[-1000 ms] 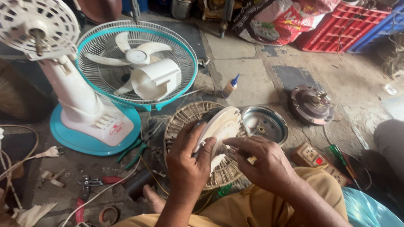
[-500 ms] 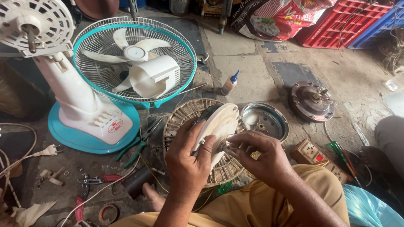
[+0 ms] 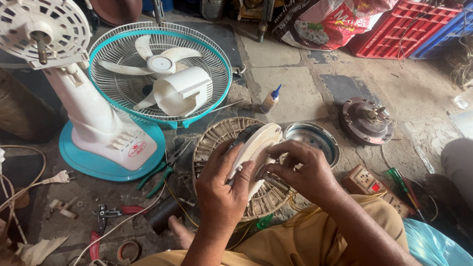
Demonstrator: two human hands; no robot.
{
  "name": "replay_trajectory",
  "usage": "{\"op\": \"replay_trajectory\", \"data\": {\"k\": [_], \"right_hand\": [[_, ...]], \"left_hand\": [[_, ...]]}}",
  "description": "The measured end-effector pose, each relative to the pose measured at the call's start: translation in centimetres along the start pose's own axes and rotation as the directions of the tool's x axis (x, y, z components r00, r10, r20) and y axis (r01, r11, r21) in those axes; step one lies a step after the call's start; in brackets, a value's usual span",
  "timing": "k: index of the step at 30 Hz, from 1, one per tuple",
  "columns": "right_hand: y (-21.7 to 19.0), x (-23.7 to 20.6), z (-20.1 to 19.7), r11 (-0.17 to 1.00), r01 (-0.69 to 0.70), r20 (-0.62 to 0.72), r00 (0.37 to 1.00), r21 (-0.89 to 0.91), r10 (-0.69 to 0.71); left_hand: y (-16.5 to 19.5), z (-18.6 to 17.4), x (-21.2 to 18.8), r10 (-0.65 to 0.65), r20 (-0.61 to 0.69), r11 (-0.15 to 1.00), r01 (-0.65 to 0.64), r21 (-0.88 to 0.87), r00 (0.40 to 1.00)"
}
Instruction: The person disassembles a fan motor by removing screws from the end cap with a screwdriver, then separates the stator and rotor halves. The person inspects the internal windings and shaft, then reassembles the motor by aligning and pressing the end cap back onto the stator.
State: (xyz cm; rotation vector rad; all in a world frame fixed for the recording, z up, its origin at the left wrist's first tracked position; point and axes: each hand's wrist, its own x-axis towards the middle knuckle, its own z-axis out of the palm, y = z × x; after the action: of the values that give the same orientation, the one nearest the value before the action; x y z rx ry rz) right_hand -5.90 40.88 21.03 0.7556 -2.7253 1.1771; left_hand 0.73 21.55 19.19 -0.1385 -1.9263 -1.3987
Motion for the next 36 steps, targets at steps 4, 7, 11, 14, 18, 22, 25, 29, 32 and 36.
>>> {"op": "replay_trajectory", "data": {"k": [4,7,11,14,18,22,25,29,32,36], "right_hand": [[0.8,0.1,-0.1,0.962,-0.262,0.157,0.956,0.080,0.248],[1.3,-0.2,-0.6,0.901,-0.320,0.267,0.932,0.294,0.244],[1.6,-0.5,-1.2,0.876,-0.356,0.330,0.911,0.325,0.247],[1.8,-0.7,-1.2,0.844,-0.313,0.327,0.929,0.437,0.175],[2.0,-1.3,-1.0,0.821,-0.281,0.284,0.947,0.497,0.152],[1.8,-2.0,-0.4,0.767,-0.320,0.211,0.947,0.556,0.243],[1.0,-2.1,0.7,0.745,-0.374,0.146,0.923,0.552,0.356],[-0.5,-2.0,1.6,0.827,-0.360,0.053,0.925,0.432,0.375],[-1.1,-2.2,1.0,0.891,-0.341,0.034,0.937,0.298,0.348],[-1.0,-2.5,0.5,0.852,-0.251,0.055,0.965,0.459,0.255]], "left_hand": [[0.0,-0.1,0.1,-0.025,0.010,1.000,0.025,0.015,1.000],[0.1,-0.1,0.0,-0.015,0.000,1.000,0.015,0.007,1.000],[0.2,-0.1,0.0,-0.018,-0.001,1.000,0.018,-0.003,1.000],[0.3,0.0,0.1,-0.003,-0.006,1.000,0.003,0.007,1.000],[0.2,-0.1,0.1,-0.020,-0.023,1.000,0.020,0.003,1.000],[-0.1,-0.1,0.0,-0.044,-0.027,0.999,0.044,0.009,0.999],[-0.4,-0.1,-0.1,-0.051,-0.018,0.999,0.051,0.007,0.999],[-0.7,-0.1,-0.1,-0.055,-0.027,0.998,0.055,-0.003,0.998],[-0.8,-0.2,0.0,-0.048,-0.041,0.999,0.047,-0.007,0.998],[-0.8,-0.3,-0.1,-0.068,-0.028,0.998,0.068,0.006,0.997]]}}
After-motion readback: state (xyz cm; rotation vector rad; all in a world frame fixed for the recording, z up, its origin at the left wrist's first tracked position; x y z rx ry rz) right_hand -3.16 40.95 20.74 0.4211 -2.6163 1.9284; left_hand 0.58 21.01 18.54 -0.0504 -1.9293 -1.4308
